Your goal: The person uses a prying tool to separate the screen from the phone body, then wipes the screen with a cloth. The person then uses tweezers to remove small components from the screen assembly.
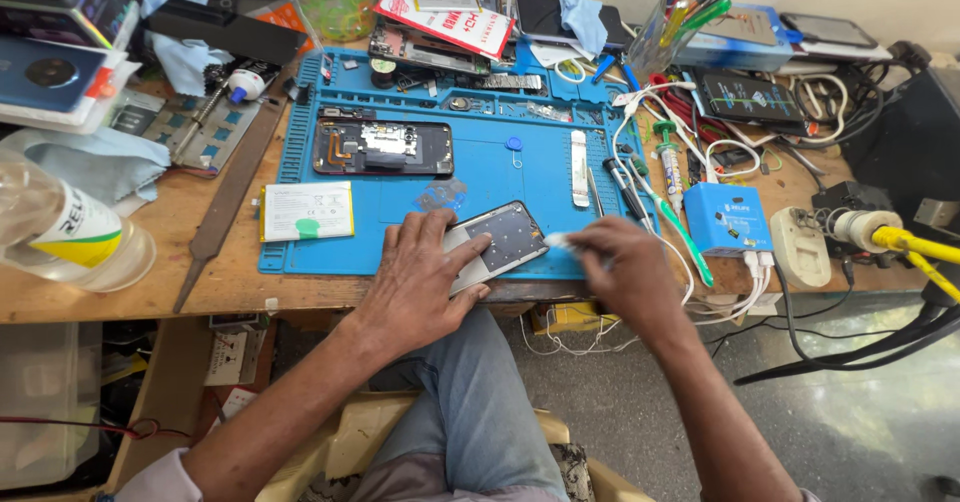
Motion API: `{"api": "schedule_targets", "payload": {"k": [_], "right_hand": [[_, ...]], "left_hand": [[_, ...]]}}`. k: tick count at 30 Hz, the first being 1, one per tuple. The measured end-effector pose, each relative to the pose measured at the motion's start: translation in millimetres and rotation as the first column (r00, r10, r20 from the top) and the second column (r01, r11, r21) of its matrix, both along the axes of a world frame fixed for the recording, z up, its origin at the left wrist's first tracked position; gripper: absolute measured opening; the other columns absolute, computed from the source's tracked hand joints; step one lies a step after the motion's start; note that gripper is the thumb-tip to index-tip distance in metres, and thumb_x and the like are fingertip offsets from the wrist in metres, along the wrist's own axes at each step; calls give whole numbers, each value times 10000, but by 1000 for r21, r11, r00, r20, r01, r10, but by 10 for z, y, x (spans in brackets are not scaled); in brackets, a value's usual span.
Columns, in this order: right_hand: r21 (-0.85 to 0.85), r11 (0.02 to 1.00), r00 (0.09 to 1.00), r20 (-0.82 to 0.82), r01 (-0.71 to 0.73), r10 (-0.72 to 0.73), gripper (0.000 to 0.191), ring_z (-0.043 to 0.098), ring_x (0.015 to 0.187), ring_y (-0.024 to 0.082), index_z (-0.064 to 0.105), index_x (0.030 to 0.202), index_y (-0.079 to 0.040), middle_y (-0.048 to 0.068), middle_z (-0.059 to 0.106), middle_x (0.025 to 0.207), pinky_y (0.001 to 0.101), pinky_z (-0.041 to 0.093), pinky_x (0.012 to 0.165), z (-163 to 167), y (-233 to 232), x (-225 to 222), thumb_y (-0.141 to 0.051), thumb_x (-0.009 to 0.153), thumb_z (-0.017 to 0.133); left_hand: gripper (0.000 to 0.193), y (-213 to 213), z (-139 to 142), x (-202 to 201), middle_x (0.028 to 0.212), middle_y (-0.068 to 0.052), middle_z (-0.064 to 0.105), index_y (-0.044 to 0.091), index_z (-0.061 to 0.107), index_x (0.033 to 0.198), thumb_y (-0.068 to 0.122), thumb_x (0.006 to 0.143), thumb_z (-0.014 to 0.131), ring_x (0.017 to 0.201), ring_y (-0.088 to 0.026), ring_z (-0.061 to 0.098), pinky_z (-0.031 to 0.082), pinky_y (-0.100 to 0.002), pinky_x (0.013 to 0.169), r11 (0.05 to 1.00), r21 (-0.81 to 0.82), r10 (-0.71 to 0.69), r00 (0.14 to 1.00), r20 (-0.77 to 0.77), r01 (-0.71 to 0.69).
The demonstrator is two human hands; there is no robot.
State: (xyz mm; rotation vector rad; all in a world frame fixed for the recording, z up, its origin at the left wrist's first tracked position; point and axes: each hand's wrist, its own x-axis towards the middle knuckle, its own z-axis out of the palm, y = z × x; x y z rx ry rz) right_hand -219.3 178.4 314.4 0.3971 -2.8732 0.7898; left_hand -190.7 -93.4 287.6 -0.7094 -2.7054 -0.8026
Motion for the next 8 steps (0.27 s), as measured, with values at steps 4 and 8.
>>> {"api": "schedule_targets", "payload": {"k": [4, 8], "right_hand": [[-26, 998, 991, -116, 65, -68, 207, 727, 861, 202, 790, 1095, -76, 88, 765, 1065, 330, 589, 687, 38, 166, -141, -102, 905, 714], [279, 936, 937, -330, 216, -118, 266, 710, 937, 260, 766, 1181, -70, 162, 736, 1090, 360, 587, 781, -18, 296, -272, -147, 928, 741]], "left_hand": [[558, -37, 37, -62, 1295, -162, 521, 150, 702, 1287, 335, 770, 800, 1221, -347, 448, 350, -505, 967, 999, 28, -30, 999, -32, 31], [563, -130, 82, -166, 1362, -165, 503, 171, 710, 1276, 329, 746, 810, 1265, -345, 435, 341, -505, 998, 998, -30, -64, 991, -115, 61]]}}
